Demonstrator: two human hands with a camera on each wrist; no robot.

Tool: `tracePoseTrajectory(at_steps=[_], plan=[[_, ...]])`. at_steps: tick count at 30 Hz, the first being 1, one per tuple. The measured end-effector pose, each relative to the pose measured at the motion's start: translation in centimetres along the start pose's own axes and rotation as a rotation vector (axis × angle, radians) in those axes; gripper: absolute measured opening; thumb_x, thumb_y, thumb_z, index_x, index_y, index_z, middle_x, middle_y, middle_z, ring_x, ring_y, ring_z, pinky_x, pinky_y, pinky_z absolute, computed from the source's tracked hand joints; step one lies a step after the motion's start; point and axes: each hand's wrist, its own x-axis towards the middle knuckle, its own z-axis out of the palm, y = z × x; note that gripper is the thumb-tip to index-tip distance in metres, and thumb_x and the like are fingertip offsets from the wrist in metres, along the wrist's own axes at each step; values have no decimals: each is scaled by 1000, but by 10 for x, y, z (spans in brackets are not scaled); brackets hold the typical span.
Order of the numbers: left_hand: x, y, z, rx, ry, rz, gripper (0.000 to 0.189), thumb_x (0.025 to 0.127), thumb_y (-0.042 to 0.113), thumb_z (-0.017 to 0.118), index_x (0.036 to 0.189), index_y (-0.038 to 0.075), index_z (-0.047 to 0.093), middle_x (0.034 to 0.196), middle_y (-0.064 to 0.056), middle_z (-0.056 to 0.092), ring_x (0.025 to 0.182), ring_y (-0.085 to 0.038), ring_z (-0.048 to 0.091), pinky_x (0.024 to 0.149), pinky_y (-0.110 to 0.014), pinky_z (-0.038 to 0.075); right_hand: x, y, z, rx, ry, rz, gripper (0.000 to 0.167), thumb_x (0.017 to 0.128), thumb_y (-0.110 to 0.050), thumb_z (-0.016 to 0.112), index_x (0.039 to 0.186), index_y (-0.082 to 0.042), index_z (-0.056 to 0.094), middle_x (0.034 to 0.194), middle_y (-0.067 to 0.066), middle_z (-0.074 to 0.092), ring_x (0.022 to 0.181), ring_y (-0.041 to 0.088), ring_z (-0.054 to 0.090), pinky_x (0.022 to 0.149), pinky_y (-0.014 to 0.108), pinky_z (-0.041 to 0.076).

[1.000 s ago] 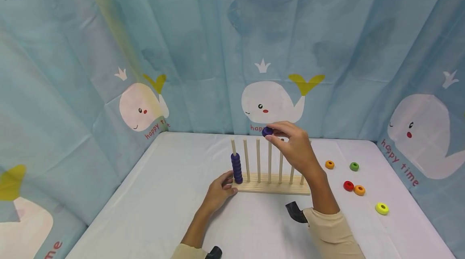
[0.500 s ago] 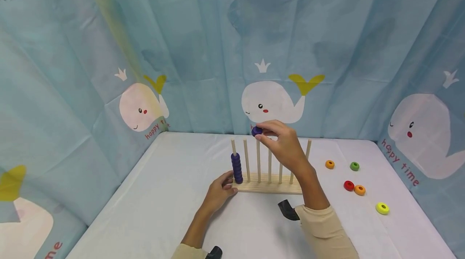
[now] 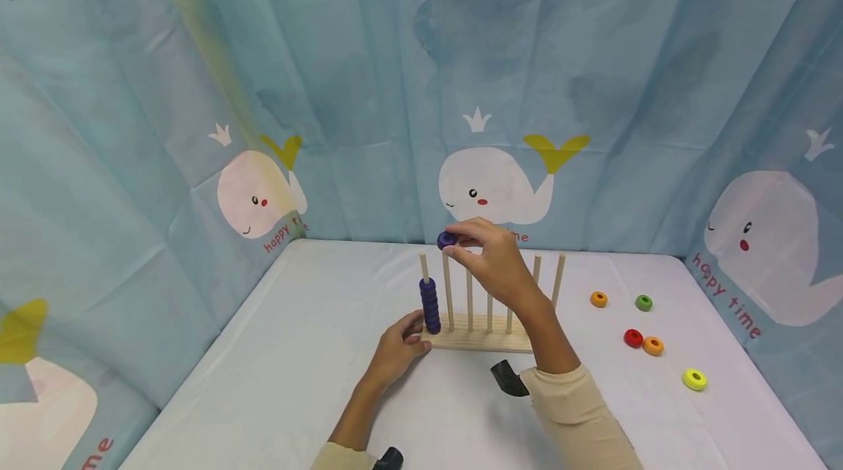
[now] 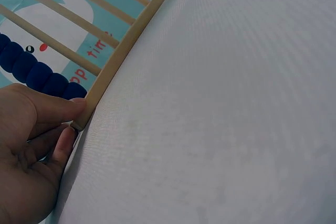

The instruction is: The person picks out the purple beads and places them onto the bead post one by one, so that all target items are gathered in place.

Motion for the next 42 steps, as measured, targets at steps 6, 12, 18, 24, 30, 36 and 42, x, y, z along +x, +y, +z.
tracePoseTrajectory(at_steps=[6,12,18,24,30,36,42], plan=[[0,-1,0,-7,-10,-14,63,83,6,73,141,11,51,126,-7,60,113,-19,59,94,-27,50,3,-3,7,-15,-16,0,33,89,-18,73,119,-7,68,112,-1,65,98,16,64,84,39,56],[0,-1,0,-11,-2,-12,62,82,5,73,140,11,52,125,-7,61,111,-19,60,93,-27,51,6,-5,13,-30,-30,19,31,88,-23,73,118,-12,70,113,-5,66,101,13,63,79,41,56],[1,-2,-1,-14,-11,-8,62,82,6,73,140,12,52,123,-6,61,111,-18,59,92,-27,51,8,-3,21,-63,-58,16,33,89,-25,72,120,-15,69,114,-6,65,108,11,59,88,34,53],[-1,-1,-1,-22,-38,-16,63,85,8,72,143,14,49,128,-4,59,116,-17,57,95,-26,49,9,0,27,-64,-81,-22,34,88,-21,74,120,-11,69,116,-3,66,110,13,60,90,36,53],[-2,-2,-2,-21,-35,-1,62,85,8,71,143,13,49,128,-7,59,115,-20,58,95,-30,50,10,1,31,-45,-90,5,34,87,-19,74,119,-10,69,114,-5,66,103,9,61,85,37,54],[-1,-3,0,-28,-29,-3,63,85,8,72,143,11,49,128,-8,60,114,-20,58,95,-30,50,10,4,33,-39,-105,-3,32,86,-15,75,117,-8,70,111,-3,67,99,11,62,83,40,55],[0,-2,-1,-32,-28,4,62,83,8,73,142,12,50,126,-8,60,113,-21,59,95,-30,50,7,0,29,-95,-117,42,33,88,-21,74,120,-14,69,119,-3,65,113,14,59,92,39,52]])
